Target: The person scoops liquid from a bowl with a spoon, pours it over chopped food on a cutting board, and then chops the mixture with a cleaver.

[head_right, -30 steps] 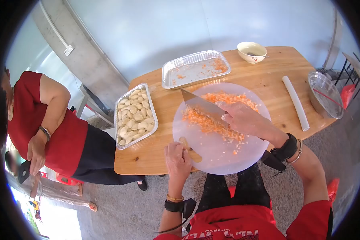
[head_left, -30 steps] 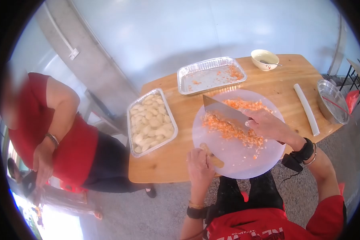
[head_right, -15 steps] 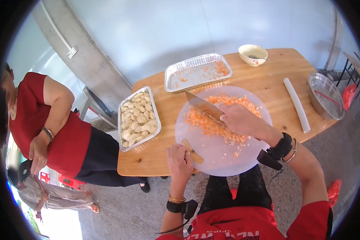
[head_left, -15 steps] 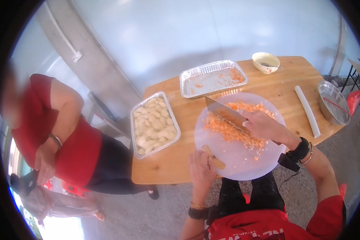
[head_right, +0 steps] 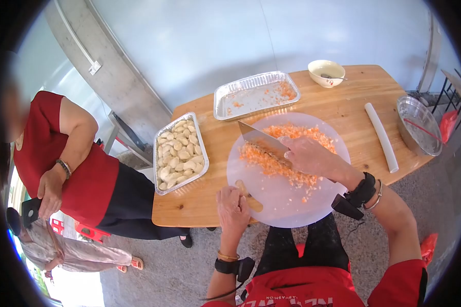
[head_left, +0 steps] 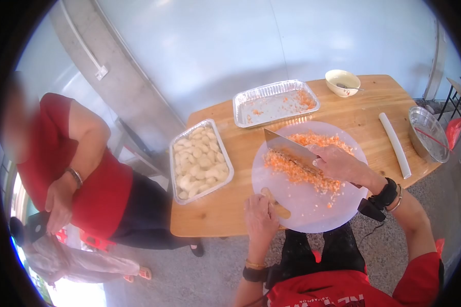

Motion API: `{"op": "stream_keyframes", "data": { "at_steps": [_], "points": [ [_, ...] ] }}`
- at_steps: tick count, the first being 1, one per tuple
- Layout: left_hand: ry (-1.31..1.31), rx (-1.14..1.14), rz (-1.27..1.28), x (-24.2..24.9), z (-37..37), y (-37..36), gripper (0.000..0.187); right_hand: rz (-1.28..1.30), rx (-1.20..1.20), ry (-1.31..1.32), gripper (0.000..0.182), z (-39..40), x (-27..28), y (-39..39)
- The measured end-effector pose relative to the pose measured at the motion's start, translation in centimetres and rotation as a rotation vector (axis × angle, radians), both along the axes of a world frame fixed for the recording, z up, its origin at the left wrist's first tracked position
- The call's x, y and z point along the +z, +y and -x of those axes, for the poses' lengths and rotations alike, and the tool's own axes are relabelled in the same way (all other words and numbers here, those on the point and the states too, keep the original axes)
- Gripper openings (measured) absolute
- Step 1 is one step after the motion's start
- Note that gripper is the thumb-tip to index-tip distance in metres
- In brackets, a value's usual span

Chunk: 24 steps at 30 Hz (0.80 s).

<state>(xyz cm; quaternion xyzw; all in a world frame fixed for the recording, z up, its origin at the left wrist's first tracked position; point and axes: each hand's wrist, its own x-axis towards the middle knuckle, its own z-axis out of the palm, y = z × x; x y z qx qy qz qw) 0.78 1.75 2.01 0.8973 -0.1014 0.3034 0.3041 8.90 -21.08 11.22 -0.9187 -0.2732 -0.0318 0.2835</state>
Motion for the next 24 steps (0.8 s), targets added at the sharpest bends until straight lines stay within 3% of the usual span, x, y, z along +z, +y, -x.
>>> {"op": "stream_keyframes", "data": {
  "at_steps": [3,6,8,15,18,20,24],
  "points": [
    [0.004,0.015,-0.001,-0.2,-0.1,0.0,0.012,-0.026,0.016,0.06,0.031,0.2,0.5,0.0],
    [-0.004,0.021,-0.006,-0.4,-0.2,-0.1,0.013,-0.098,-0.006,0.056,0.039,0.7,0.2,0.2],
    [-0.012,0.022,-0.017,-0.5,-0.2,0.0,0.013,0.01,0.051,0.004,0.04,0.3,-0.6,0.1],
    [-0.013,0.022,-0.017,-0.5,-0.1,0.1,0.012,-0.037,0.053,0.022,0.042,0.9,0.1,0.5],
    [-0.004,0.022,-0.012,-0.4,-0.1,0.0,0.012,-0.044,0.057,0.024,0.034,0.9,0.4,0.6],
    [0.01,0.017,-0.01,-0.3,-0.1,0.1,0.011,-0.092,0.064,0.021,0.041,1.1,0.2,0.6],
    [-0.008,0.002,-0.005,-0.4,-0.1,0.0,0.011,0.002,0.071,0.059,0.04,1.4,0.0,0.6]
  ]
}}
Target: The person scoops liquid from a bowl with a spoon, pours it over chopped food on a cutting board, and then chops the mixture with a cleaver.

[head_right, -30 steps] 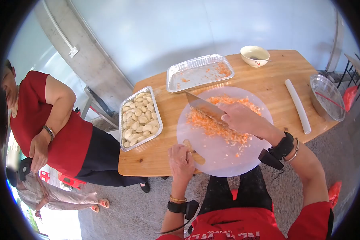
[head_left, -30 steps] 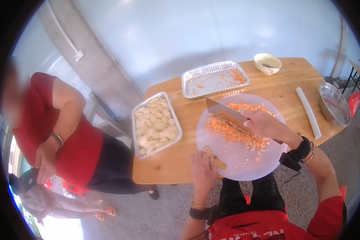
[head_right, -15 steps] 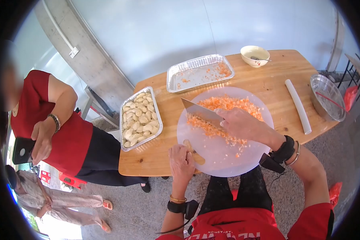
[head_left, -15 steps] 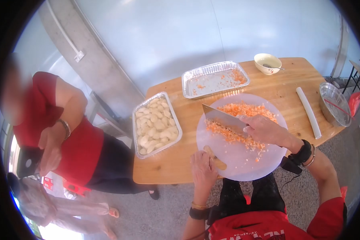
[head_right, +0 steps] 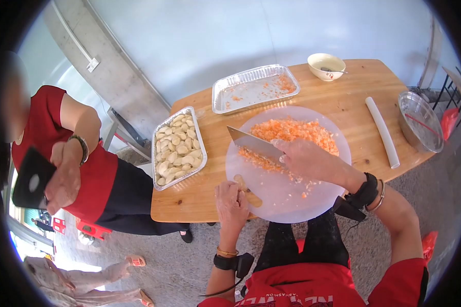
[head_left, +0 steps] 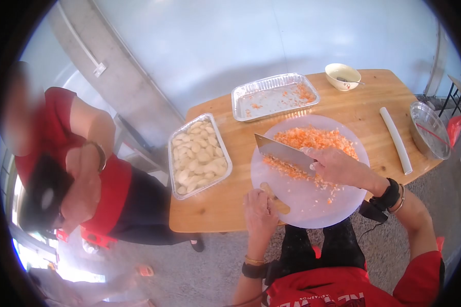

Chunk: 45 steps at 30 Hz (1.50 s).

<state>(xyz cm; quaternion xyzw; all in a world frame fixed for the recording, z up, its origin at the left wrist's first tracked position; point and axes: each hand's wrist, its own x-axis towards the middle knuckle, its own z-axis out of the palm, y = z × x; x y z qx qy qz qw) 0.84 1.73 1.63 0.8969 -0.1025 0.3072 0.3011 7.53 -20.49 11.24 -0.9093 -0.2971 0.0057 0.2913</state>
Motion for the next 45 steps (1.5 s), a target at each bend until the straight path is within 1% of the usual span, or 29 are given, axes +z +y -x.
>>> {"op": "stream_keyframes", "data": {
  "at_steps": [3,5,8,12,14,15,18,20,24,26,27,29,30,31,32,33,34,35,36,38,41,45],
  "points": [
    [0.012,0.01,0.0,0.2,0.0,-0.1,0.011,-0.071,0.011,-0.056,0.035,0.0,0.1,-0.1],
    [0.012,0.014,-0.006,0.4,0.0,-0.1,0.011,0.055,0.005,-0.019,0.041,0.2,-0.3,0.0],
    [0.018,0.007,-0.029,0.4,0.1,0.1,0.011,0.042,-0.008,0.055,0.042,0.4,0.6,-0.1],
    [0.028,-0.003,-0.028,0.3,0.1,0.0,0.012,-0.017,0.017,0.069,0.043,1.1,0.3,-0.2],
    [0.033,-0.01,-0.023,0.3,0.1,0.1,0.012,-0.015,0.063,-0.11,0.038,1.0,-0.5,-0.6],
    [0.018,-0.001,-0.011,0.1,-0.1,0.0,0.011,-0.015,0.064,-0.108,0.038,1.2,-0.3,-0.5],
    [0.007,0.005,0.005,0.0,-0.1,0.0,0.01,-0.076,0.012,-0.039,0.038,1.5,0.3,-0.5],
    [0.008,-0.003,0.006,0.2,-0.1,0.0,0.01,0.0,0.004,0.033,0.039,1.2,0.3,-0.8],
    [0.011,-0.003,-0.01,0.1,0.1,-0.1,0.011,-0.085,-0.046,-0.045,0.037,0.6,0.1,-1.0],
    [-0.001,0.003,-0.012,0.1,0.0,-0.1,0.01,-0.018,-0.065,-0.121,0.032,0.0,-0.7,-1.3],
    [-0.003,0.007,-0.022,0.1,-0.1,0.0,0.01,-0.017,-0.066,-0.119,0.032,0.0,-0.2,-1.5],
    [0.015,0.011,-0.021,-0.2,-0.1,0.1,0.009,0.061,-0.077,-0.045,0.026,0.0,1.0,-1.7],
    [-0.01,-0.022,0.013,-0.3,-0.3,0.2,0.009,0.071,-0.081,-0.019,0.026,-0.3,0.7,-1.7],
    [-0.021,-0.059,0.05,-0.6,-0.2,0.2,0.009,0.03,-0.074,-0.141,0.026,-0.5,0.0,-1.7],
    [0.034,-0.073,0.065,-0.8,0.0,0.1,0.009,-0.009,-0.072,-0.248,0.026,-0.2,-1.0,-2.0],
    [0.041,-0.041,0.024,-0.4,0.1,0.0,0.01,0.003,-0.09,-0.187,0.026,0.4,-1.7,-2.3],
    [0.017,-0.008,-0.029,0.0,0.0,0.0,0.01,0.036,-0.069,-0.081,0.027,0.2,-1.3,-2.4],
    [-0.007,-0.017,-0.03,-0.1,-0.2,0.0,0.01,0.069,-0.041,-0.03,0.028,-0.9,-0.2,-2.5],
    [-0.005,-0.014,-0.045,-0.2,0.0,0.3,0.01,0.066,-0.05,-0.071,0.028,-1.0,0.4,-2.6],
    [-0.032,-0.01,-0.054,0.2,-0.6,0.2,0.011,-0.041,-0.124,-0.017,0.027,-0.5,0.2,-2.8],
    [-0.001,-0.003,-0.028,0.1,-0.1,0.0,0.011,-0.021,-0.146,-0.031,0.026,-0.4,-0.5,-2.8],
    [-0.005,-0.005,-0.026,0.2,-0.1,0.1,0.012,-0.051,-0.136,-0.101,0.025,-0.2,0.9,-2.7]
  ]
}}
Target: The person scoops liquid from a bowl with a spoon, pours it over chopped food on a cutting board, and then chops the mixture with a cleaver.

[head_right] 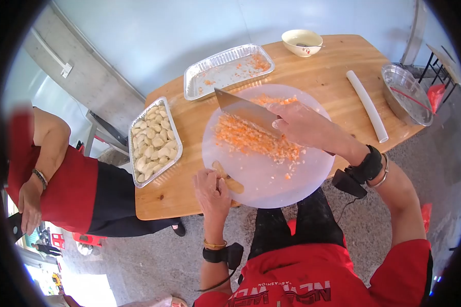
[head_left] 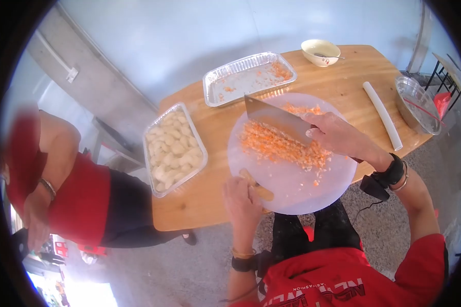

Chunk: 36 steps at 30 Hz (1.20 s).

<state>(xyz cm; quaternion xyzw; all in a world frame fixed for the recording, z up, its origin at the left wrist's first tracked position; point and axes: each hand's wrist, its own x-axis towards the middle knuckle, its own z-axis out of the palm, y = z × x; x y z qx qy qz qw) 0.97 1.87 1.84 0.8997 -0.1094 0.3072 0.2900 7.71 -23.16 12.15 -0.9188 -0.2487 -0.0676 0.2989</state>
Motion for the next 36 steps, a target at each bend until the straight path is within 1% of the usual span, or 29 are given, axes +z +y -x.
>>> {"op": "stream_keyframes", "data": {
  "at_steps": [3,5,6,8,12,14,15,17,21,23,24,26,29,30,32,33,35,36],
  "points": [
    [0.011,0.006,-0.005,0.0,0.1,-0.1,0.012,-0.031,-0.023,0.055,0.027,0.1,0.2,0.0],
    [0.02,0.009,-0.017,0.2,0.1,-0.1,0.012,0.083,-0.007,0.02,0.027,-0.2,-1.1,-0.2],
    [0.011,0.005,-0.001,0.2,0.2,-0.2,0.012,0.08,-0.004,0.014,0.027,-0.3,-0.6,-0.2],
    [0.006,0.005,0.011,0.1,0.2,-0.2,0.012,0.034,-0.046,0.101,0.028,-0.3,0.2,-0.3],
    [0.007,-0.012,0.015,0.1,0.1,-0.1,0.012,-0.027,-0.073,0.045,0.03,-0.3,-0.4,0.2],
    [0.016,-0.007,0.007,0.1,0.1,-0.1,0.012,0.034,-0.023,0.17,0.03,0.0,0.0,0.3],
    [0.016,-0.004,0.007,0.0,0.1,-0.1,0.012,0.033,-0.021,0.168,0.03,-0.1,-0.1,0.1],
    [0.015,0.001,0.006,0.0,0.1,-0.1,0.011,0.016,-0.063,0.017,0.03,-0.1,-0.4,-0.2],
    [0.029,-0.009,0.003,0.2,0.2,-0.1,0.011,-0.054,-0.009,0.011,0.03,0.0,-0.9,0.5],
    [0.018,-0.009,-0.008,0.3,0.0,-0.1,0.011,0.083,0.069,0.002,0.03,-0.3,-1.2,0.3],
    [0.012,-0.011,-0.007,0.1,0.1,-0.1,0.011,0.082,0.073,-0.005,0.03,-0.4,-1.1,0.2],
    [0.002,-0.008,-0.004,0.1,0.1,-0.1,0.011,-0.01,0.042,-0.045,0.028,-0.6,-0.8,0.0],
    [0.019,-0.018,0.003,0.4,0.3,-0.2,0.012,-0.016,0.005,-0.098,0.028,-0.8,-2.3,0.6],
    [0.015,-0.014,-0.007,0.3,0.3,-0.1,0.012,-0.019,0.004,-0.104,0.028,-0.8,-2.0,0.5],
    [0.002,-0.009,-0.021,0.3,0.2,-0.2,0.012,0.094,0.078,-0.017,0.027,-0.6,-0.9,0.4],
    [0.01,-0.008,-0.012,0.3,0.2,-0.2,0.012,0.092,0.081,-0.024,0.027,-0.6,-0.4,0.3],
    [0.016,-0.004,-0.004,0.3,0.3,-0.2,0.012,-0.035,0.001,0.067,0.03,-0.5,0.5,0.3],
    [0.025,-0.004,0.007,0.2,0.3,-0.2,0.012,-0.036,0.002,0.066,0.03,-0.7,-0.1,0.3]
  ]
}}
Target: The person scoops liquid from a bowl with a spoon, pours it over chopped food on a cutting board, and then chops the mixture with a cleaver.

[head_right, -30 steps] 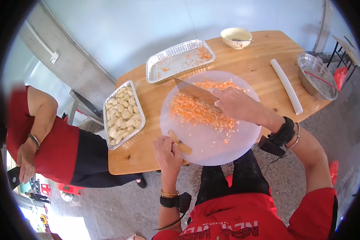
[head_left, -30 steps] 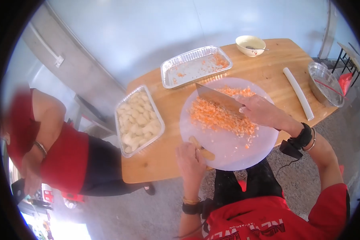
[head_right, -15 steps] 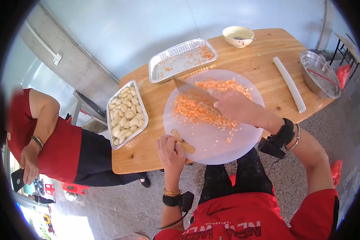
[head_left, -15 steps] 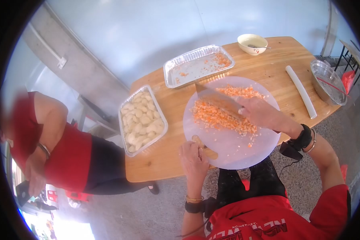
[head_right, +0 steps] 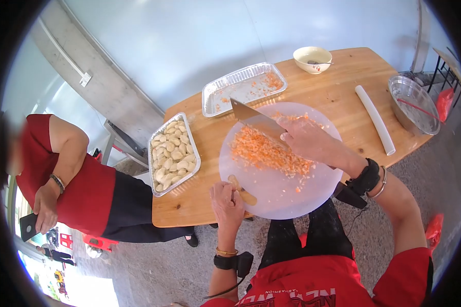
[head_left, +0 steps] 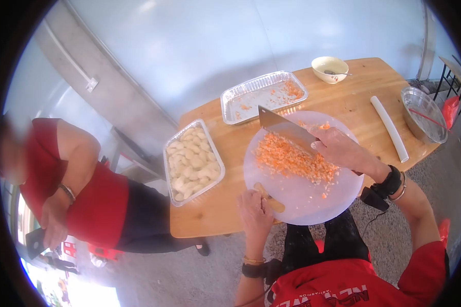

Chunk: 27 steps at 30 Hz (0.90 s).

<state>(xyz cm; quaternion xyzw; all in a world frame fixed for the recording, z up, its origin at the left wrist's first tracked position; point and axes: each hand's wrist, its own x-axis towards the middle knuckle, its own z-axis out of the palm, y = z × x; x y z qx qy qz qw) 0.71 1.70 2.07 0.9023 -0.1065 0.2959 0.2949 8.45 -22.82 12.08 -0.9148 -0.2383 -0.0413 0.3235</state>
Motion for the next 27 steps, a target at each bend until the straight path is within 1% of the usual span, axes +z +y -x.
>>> {"op": "stream_keyframes", "data": {
  "at_steps": [2,3,5,6,8,9,11,12,14,18,20,21,23,24,26,27],
  "points": [
    [0.0,-0.005,0.009,-0.2,0.0,-0.1,0.012,0.028,-0.014,-0.172,0.033,-0.4,-2.0,-0.1],
    [-0.019,0.004,-0.013,-0.3,0.0,-0.1,0.012,0.022,-0.017,-0.182,0.033,-0.3,-2.3,-0.3],
    [-0.052,0.015,-0.036,-0.2,0.0,-0.1,0.011,0.068,0.019,-0.113,0.034,-0.2,-2.5,-0.6],
    [-0.041,0.012,-0.029,-0.1,-0.1,0.0,0.011,0.064,0.02,-0.127,0.034,-0.5,-1.9,-0.6],
    [-0.03,0.011,-0.026,-0.1,-0.1,0.0,0.011,0.04,-0.024,-0.027,0.036,-0.5,-0.8,-0.9],
    [-0.034,0.009,-0.016,-0.4,-0.2,0.0,0.01,0.039,-0.024,-0.033,0.036,-0.5,-1.0,-1.0],
    [-0.037,0.005,-0.013,-0.4,-0.2,0.0,0.01,-0.014,-0.061,-0.173,0.037,-0.5,-1.5,-0.9],
    [-0.025,0.004,-0.026,-0.4,-0.1,0.0,0.01,-0.019,-0.063,-0.174,0.037,-0.1,-1.6,-0.8],
    [-0.03,0.001,-0.042,-0.1,-0.2,0.0,0.01,0.074,-0.068,0.06,0.036,0.6,-1.2,-0.5],
    [-0.013,0.02,-0.03,-0.5,0.1,0.0,0.007,0.074,-0.057,0.014,0.035,0.2,-0.8,-1.1],
    [-0.002,0.008,-0.013,-0.4,-0.1,0.1,0.007,-0.006,-0.097,-0.129,0.035,-0.8,-1.8,-1.3],
    [-0.01,-0.008,-0.006,-0.3,-0.1,0.1,0.007,-0.003,-0.102,-0.129,0.035,-1.1,-2.0,-1.1],
    [-0.011,-0.031,0.002,-0.3,0.2,0.0,0.007,0.141,-0.016,-0.14,0.035,-1.1,-2.2,-0.7],
    [-0.015,-0.026,-0.009,-0.4,0.1,0.1,0.007,0.142,-0.022,-0.143,0.035,-0.8,-1.8,-0.7],
    [-0.031,-0.02,-0.02,-0.4,-0.3,0.3,0.007,0.097,-0.049,0.012,0.033,0.0,-0.7,-0.5],
    [-0.03,-0.014,-0.015,-0.4,-0.2,0.2,0.007,0.1,-0.05,0.011,0.033,-0.1,-0.7,-0.3]
  ]
}}
